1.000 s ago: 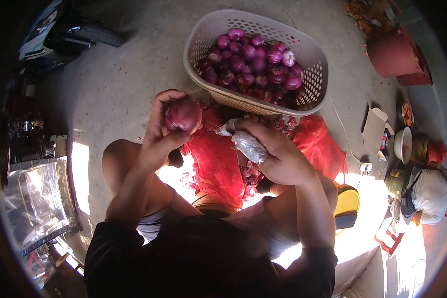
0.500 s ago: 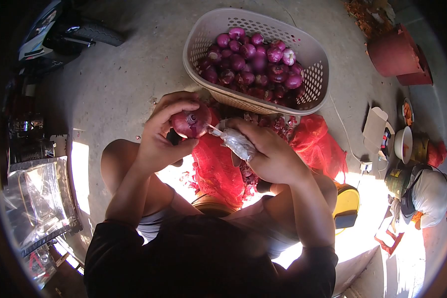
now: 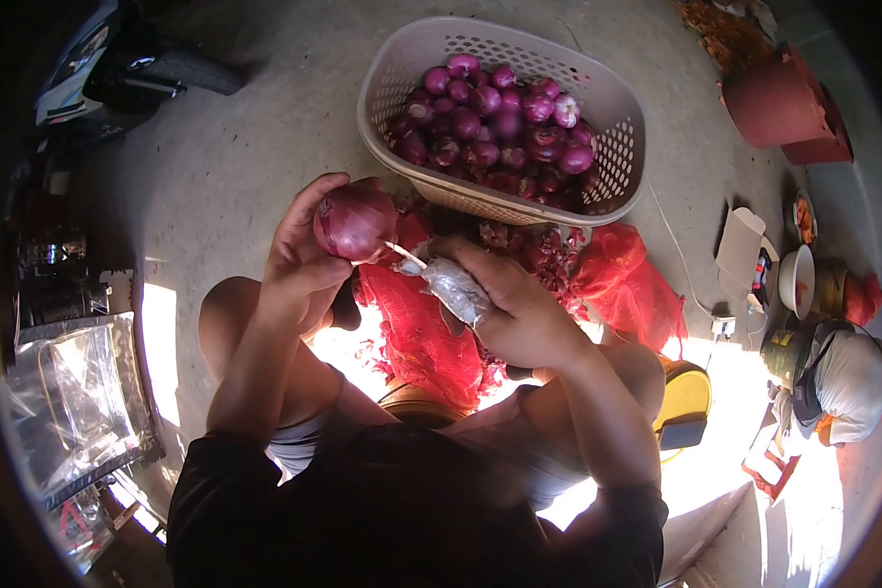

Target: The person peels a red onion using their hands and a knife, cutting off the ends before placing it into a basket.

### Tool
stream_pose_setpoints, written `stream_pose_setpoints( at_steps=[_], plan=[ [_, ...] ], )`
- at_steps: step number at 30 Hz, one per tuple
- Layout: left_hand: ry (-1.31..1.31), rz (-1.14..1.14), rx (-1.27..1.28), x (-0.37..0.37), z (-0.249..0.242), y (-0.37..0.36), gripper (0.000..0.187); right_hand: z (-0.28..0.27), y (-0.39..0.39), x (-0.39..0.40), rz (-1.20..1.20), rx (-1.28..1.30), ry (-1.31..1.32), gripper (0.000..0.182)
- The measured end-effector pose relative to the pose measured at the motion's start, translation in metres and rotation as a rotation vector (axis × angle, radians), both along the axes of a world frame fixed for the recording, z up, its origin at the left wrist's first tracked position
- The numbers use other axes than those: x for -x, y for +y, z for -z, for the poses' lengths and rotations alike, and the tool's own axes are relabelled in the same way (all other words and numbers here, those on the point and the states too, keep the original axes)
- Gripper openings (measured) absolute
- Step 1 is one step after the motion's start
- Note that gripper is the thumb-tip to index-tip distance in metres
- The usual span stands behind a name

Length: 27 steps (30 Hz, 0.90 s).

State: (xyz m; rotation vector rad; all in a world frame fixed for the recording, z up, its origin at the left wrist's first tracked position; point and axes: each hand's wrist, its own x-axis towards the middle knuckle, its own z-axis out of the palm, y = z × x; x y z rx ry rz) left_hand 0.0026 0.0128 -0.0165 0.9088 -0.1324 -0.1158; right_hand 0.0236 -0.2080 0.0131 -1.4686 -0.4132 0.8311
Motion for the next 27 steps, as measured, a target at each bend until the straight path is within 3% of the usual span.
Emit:
stream_pose_setpoints(
  at_steps=[4, 13, 16, 19, 22, 27],
  plan=[
    [0.116, 0.059, 0.275, 0.002, 0.000, -0.001, 0.068, 0.010, 0.005, 0.005, 0.006, -0.055, -0.106, 0.034],
    [0.103, 0.052, 0.403, 0.002, 0.000, -0.005, 0.065, 0.021, 0.006, 0.003, 0.007, 0.049, -0.105, 0.035],
    [-0.006, -0.074, 0.225, 0.000, 0.001, -0.004, 0.064, 0.021, 0.001, -0.001, 0.052, 0.054, -0.243, 0.038],
    [-0.166, -0.247, -0.147, -0.004, 0.010, 0.000, 0.067, 0.029, -0.004, 0.000, 0.112, 0.018, -0.458, 0.046],
    [-0.190, -0.290, -0.249, 0.001, 0.006, -0.006, 0.071, 0.032, 0.000, 0.007, 0.154, -0.007, -0.565, 0.055],
    [-0.371, -0.283, -0.213, -0.003, 0.015, -0.018, 0.072, 0.030, 0.018, 0.007, 0.158, -0.001, -0.665, 0.057]
  ],
)
